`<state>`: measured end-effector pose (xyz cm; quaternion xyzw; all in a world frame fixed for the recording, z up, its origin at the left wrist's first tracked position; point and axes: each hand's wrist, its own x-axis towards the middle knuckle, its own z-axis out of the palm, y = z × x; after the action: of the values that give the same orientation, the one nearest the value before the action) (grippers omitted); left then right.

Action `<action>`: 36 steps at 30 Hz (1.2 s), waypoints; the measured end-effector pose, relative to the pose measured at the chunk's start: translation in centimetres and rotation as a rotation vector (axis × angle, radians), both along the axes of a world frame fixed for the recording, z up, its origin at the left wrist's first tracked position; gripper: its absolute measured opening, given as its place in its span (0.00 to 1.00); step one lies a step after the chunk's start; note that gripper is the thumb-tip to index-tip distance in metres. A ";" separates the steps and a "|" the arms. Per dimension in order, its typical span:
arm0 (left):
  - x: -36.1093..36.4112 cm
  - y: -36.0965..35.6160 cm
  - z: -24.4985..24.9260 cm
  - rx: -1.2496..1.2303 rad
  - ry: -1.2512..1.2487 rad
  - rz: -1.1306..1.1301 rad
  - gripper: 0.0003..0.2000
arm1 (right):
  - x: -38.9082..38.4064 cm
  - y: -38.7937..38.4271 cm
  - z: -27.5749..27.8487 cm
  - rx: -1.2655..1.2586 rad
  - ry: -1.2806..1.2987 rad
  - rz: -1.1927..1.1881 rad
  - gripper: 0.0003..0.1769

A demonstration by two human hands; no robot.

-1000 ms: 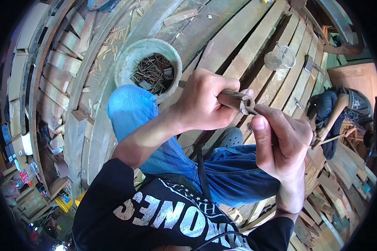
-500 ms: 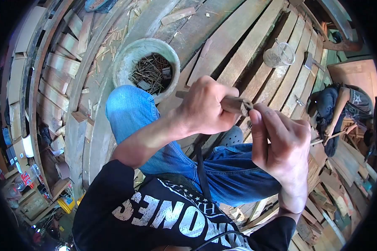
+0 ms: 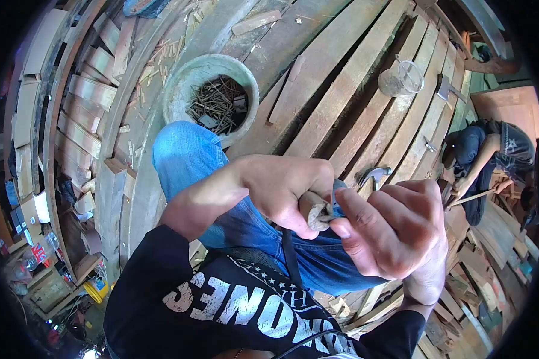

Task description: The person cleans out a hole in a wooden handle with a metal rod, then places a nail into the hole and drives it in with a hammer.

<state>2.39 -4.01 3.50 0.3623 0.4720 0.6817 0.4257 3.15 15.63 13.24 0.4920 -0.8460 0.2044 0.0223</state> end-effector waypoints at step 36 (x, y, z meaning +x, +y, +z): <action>-0.1 1.9 -1.3 -0.355 0.842 1.340 0.19 | 0.3 -1.7 -0.9 -0.093 -0.110 -0.408 0.01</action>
<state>2.29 -2.14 2.15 0.1561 0.8105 0.5133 -0.2352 3.43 13.89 12.36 0.2970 -0.9177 0.2608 0.0394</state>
